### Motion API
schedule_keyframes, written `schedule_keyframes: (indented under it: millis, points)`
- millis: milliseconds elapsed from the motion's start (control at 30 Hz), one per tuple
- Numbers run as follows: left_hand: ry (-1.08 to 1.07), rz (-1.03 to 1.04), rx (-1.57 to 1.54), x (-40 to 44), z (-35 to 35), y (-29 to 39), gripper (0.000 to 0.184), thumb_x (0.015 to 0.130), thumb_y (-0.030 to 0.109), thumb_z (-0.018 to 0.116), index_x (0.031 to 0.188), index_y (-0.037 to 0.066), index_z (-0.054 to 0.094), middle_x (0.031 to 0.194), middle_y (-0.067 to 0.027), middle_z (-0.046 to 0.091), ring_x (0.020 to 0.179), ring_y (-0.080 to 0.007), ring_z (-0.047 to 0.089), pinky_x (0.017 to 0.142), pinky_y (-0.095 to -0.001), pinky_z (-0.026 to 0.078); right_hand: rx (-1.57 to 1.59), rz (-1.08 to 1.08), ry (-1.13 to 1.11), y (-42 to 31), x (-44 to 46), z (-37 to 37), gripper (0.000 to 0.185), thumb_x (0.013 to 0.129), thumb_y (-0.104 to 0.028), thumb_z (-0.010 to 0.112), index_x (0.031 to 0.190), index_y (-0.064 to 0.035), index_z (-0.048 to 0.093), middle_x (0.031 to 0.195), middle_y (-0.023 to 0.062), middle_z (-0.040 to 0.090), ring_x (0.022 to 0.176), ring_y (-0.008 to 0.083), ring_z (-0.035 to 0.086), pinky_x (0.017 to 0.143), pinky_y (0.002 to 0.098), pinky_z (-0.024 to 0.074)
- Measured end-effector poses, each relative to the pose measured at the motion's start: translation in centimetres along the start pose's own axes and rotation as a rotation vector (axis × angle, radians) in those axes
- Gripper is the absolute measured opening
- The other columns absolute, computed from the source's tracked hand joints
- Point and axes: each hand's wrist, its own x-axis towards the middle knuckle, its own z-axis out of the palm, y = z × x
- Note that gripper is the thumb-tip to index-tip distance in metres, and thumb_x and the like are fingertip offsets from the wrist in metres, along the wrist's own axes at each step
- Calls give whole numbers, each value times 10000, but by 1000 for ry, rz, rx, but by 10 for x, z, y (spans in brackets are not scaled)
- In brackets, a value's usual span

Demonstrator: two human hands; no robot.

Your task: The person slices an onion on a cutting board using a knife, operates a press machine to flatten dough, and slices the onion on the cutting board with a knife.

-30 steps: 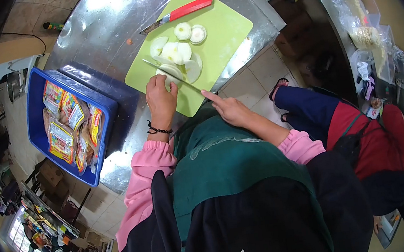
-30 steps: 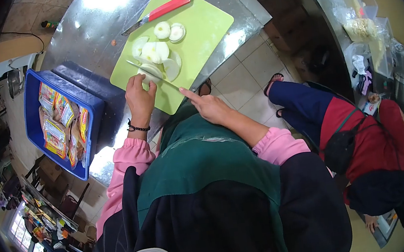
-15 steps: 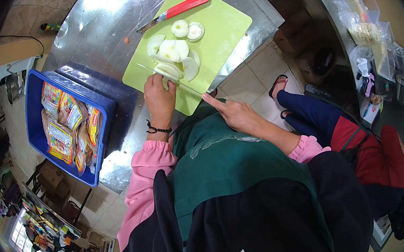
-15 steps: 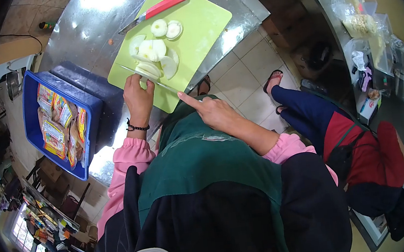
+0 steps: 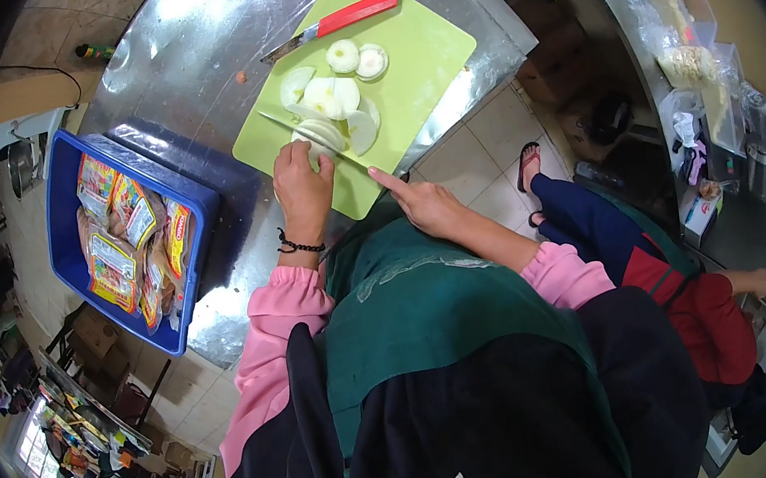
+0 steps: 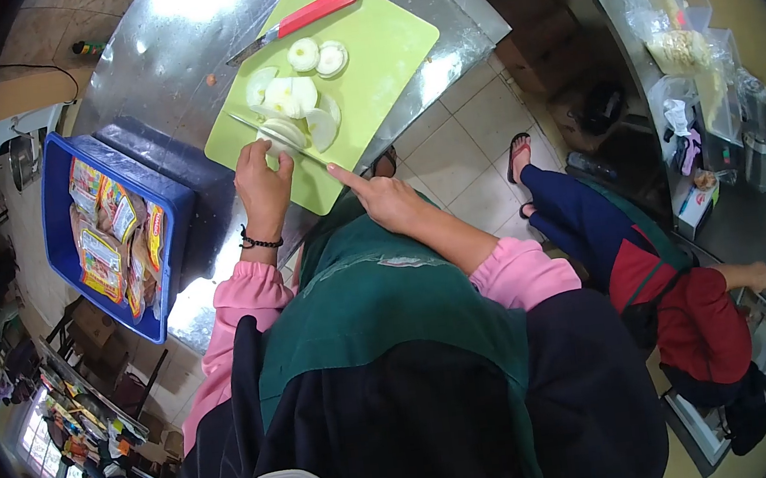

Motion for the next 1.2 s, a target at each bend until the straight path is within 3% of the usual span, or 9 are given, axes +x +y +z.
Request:
schedule_keyframes:
  millis: [233, 300, 400, 900, 1033, 1100, 1200]
  points:
    - [25, -7, -19, -1, 1, -2, 255, 710, 101, 647, 929, 7, 556, 903, -168, 578, 839, -344, 555, 725, -411, 457, 234, -223, 87, 19, 10, -6, 495, 917, -167, 424, 1376, -270, 272, 669, 245, 539, 655, 394, 579, 638, 465, 447]
    - [31, -2, -21, -4, 1, -3, 259, 719, 107, 645, 940, 8, 553, 915, -169, 577, 845, -343, 556, 726, -409, 458, 63, -60, -19, 7, -1, -13, 496, 917, -175, 427, 1377, -279, 271, 650, 242, 525, 645, 388, 572, 622, 462, 448]
    - [22, -10, -3, -5, 1, -1, 259, 727, 114, 641, 945, 7, 549, 925, -170, 576, 844, -344, 560, 722, -409, 460, -24, -6, -47, -11, -17, -23, 495, 918, -184, 428, 1378, -282, 272, 639, 230, 516, 630, 391, 562, 607, 457, 450]
    - [4, -4, 26, -2, -2, 2, 280, 707, 126, 655, 943, 6, 562, 913, -173, 578, 826, -353, 569, 708, -404, 464, -63, -35, 31, -10, -19, -6, 600, 834, -71, 461, 1371, -281, 296, 634, 203, 527, 603, 380, 569, 584, 475, 459]
    - [16, 13, 17, -1, 0, 0, 273, 704, 122, 661, 931, 6, 564, 908, -171, 579, 823, -353, 570, 707, -401, 465, -35, -12, 3, -8, -10, -2, 500, 902, -161, 451, 1360, -299, 305, 639, 223, 546, 614, 400, 568, 599, 466, 461]
    - [-13, -15, 27, 0, -2, 2, 264, 703, 122, 666, 918, 5, 566, 900, -168, 581, 821, -349, 572, 707, -398, 467, -45, -44, 46, -4, -5, 5, 603, 830, -62, 444, 1369, -287, 295, 624, 217, 542, 581, 384, 575, 567, 477, 467]
    - [32, -3, 24, 0, 1, -3, 258, 700, 126, 671, 905, 8, 568, 898, -162, 583, 818, -345, 574, 705, -398, 469, -24, -42, 60, 0, 2, 14, 591, 839, -69, 426, 1368, -292, 290, 629, 220, 544, 592, 388, 578, 575, 480, 470]
